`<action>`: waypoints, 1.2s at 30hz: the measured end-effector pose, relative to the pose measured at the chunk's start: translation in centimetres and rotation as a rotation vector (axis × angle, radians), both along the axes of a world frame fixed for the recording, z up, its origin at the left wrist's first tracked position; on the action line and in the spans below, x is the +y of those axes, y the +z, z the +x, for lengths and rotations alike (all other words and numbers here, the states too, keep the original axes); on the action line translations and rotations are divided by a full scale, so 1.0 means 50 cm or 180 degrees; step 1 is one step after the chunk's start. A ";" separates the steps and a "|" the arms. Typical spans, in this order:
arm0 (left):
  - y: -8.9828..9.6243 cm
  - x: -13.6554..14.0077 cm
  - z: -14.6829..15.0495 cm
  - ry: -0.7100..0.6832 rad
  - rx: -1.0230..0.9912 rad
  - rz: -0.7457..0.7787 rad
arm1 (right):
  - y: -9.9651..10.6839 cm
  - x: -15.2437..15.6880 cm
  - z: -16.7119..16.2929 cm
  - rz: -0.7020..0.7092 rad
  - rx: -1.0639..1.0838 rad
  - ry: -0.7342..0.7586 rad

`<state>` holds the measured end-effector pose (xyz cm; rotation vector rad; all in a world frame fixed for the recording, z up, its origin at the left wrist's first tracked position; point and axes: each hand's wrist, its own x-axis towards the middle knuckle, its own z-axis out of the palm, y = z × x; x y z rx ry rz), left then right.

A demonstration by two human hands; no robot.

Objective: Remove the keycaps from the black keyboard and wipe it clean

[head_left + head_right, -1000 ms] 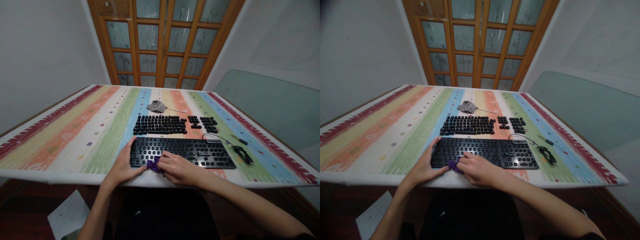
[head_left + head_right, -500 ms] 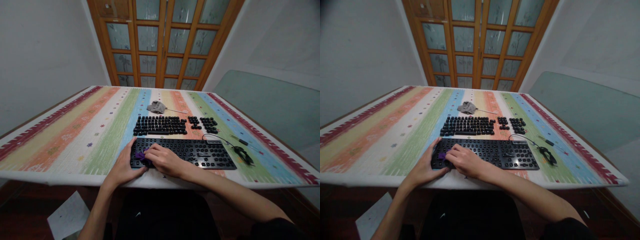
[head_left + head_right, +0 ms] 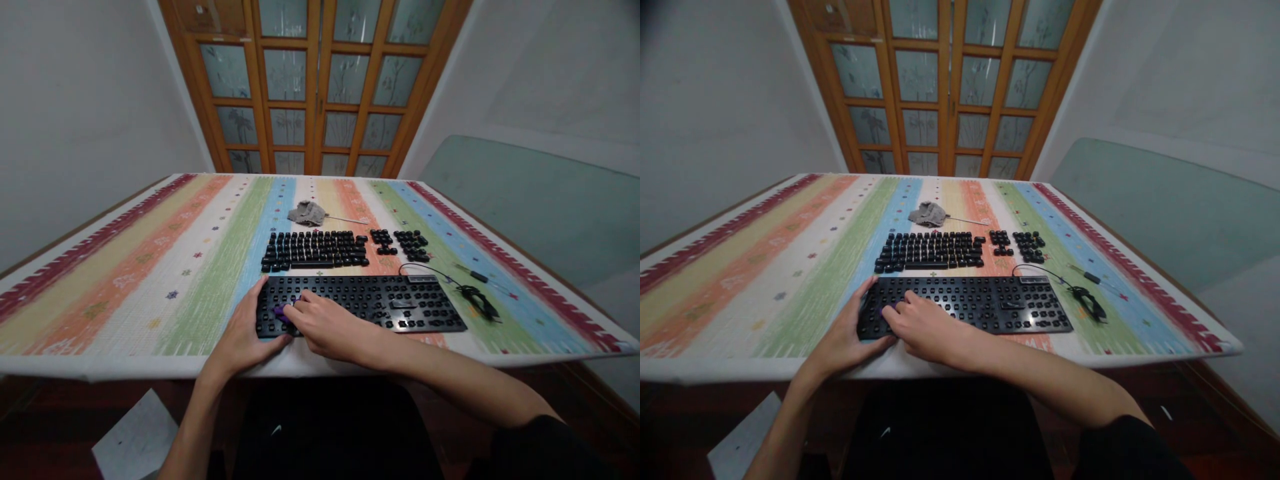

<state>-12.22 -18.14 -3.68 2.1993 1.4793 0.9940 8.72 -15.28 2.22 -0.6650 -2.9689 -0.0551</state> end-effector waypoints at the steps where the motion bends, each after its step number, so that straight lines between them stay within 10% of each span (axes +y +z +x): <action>1: -0.001 0.001 -0.001 -0.0001 0.0016 -0.0001 | 0.003 -0.002 0.000 -0.0007 -0.0029 -0.0109; 8: -0.005 0.002 -0.004 0.0002 0.0097 -0.0023 | 0.033 0.010 0.028 -0.0177 0.0087 -0.0844; 16: -0.004 0.001 -0.002 0.0007 0.0116 0.0030 | -0.034 0.011 0.074 -0.0133 0.0372 0.0116; 29: 0.001 0.000 -0.003 -0.0001 0.0119 -0.0027 | 0.019 0.069 0.182 -0.0119 0.1217 -0.1157; 36: -0.001 0.000 -0.004 0.0038 0.0139 -0.0054 | -0.020 0.099 0.282 -0.0305 0.0865 -0.0821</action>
